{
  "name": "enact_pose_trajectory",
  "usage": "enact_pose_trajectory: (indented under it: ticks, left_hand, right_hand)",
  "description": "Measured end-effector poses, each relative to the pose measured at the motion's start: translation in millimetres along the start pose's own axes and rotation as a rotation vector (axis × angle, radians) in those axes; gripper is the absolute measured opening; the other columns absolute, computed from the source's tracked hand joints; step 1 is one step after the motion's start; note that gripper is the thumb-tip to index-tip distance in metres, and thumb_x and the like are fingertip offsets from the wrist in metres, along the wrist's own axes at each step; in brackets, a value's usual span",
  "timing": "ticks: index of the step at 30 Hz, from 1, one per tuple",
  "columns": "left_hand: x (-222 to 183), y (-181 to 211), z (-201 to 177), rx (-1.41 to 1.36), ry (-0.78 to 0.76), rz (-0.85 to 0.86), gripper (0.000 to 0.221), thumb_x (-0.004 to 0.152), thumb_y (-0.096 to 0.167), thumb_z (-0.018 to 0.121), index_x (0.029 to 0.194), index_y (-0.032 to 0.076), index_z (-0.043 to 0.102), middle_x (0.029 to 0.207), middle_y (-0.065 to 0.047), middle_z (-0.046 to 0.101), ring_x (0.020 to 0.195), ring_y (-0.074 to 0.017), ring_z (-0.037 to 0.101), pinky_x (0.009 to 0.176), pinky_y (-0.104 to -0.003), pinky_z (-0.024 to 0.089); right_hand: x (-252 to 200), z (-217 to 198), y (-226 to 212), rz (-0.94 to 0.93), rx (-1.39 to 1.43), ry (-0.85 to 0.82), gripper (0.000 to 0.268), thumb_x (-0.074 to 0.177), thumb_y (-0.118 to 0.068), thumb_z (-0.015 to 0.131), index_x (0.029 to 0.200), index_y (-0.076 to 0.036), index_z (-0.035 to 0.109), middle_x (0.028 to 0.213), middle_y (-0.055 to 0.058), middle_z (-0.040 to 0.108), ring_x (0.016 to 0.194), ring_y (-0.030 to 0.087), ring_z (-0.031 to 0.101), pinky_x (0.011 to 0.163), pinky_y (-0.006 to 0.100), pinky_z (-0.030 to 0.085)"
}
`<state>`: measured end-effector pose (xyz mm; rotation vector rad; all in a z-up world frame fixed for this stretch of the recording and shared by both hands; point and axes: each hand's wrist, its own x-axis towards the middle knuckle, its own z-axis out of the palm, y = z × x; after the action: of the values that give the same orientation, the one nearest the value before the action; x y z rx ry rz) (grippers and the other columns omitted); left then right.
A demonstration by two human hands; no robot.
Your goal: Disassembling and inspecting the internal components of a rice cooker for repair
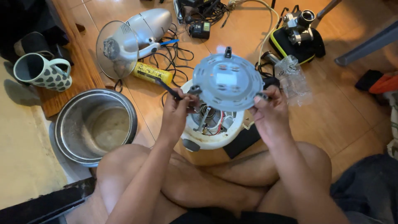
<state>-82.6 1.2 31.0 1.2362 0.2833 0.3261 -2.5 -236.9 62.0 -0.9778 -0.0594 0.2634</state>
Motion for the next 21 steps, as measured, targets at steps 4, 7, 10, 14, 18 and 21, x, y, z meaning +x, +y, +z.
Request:
enact_pose_trajectory:
  ticks: [4,7,10,14,18,21]
  left_hand:
    - [3.1,0.4,-6.5,-0.308,0.017,-0.123,0.010,0.107,0.015,0.048,0.100,0.018,0.041,0.082,0.000,0.062,0.072,-0.0139,0.065,0.062,-0.027,0.057]
    - [4.2,4.6,-4.5,-0.406,0.050,-0.177,0.013,0.106,0.022,0.055,0.100,0.019,0.044,0.077,0.001,0.060,0.068,-0.0162,0.067,0.059,-0.026,0.056]
    - [10.4,27.2,12.2,-0.494,0.068,-0.171,0.020,0.105,0.027,0.059,0.092,0.018,0.047,0.075,-0.002,0.064,0.065,-0.0178,0.067,0.057,-0.029,0.056]
    - [24.6,49.5,42.2,-0.375,0.130,-0.138,0.036,0.090,0.004,0.075,0.090,0.019,0.042,0.074,0.002,0.053,0.061,-0.0168,0.058,0.055,-0.033,0.060]
    - [50.8,56.0,67.7,-0.416,0.264,-0.223,0.035,0.080,0.001,0.075,0.088,0.016,0.044,0.073,-0.009,0.060,0.060,-0.0317,0.072,0.062,-0.051,0.071]
    - [56.6,74.1,75.1,-0.471,0.337,-0.278,0.028,0.084,0.000,0.071,0.082,0.008,0.044,0.088,-0.018,0.067,0.073,-0.0337,0.072,0.069,-0.039,0.067]
  right_hand:
    - [-9.8,-18.7,35.5,-0.034,-0.057,0.006,0.026,0.087,0.009,0.068,0.097,-0.011,0.055,0.088,0.001,0.066,0.080,0.014,0.073,0.072,0.026,0.067]
    - [-15.5,-5.6,32.8,-0.010,-0.018,0.026,0.029,0.088,0.011,0.067,0.099,-0.012,0.053,0.091,0.001,0.068,0.082,0.013,0.073,0.080,0.030,0.069]
    - [-11.9,13.7,17.5,0.005,-0.020,0.019,0.028,0.090,0.010,0.067,0.104,-0.011,0.053,0.091,0.004,0.070,0.081,0.019,0.075,0.075,0.036,0.070]
    - [4.5,12.3,1.5,0.089,0.004,0.012,0.016,0.095,-0.002,0.066,0.102,-0.011,0.055,0.093,0.010,0.072,0.086,0.025,0.076,0.080,0.041,0.071]
    - [21.9,11.5,-15.8,0.182,0.058,0.062,0.035,0.095,-0.055,0.056,0.100,-0.021,0.066,0.100,0.010,0.079,0.097,0.028,0.079,0.085,0.038,0.064]
    - [16.0,17.2,-28.5,0.115,0.054,0.126,0.033,0.095,-0.038,0.058,0.119,-0.017,0.060,0.115,0.016,0.076,0.091,0.028,0.074,0.073,0.036,0.059]
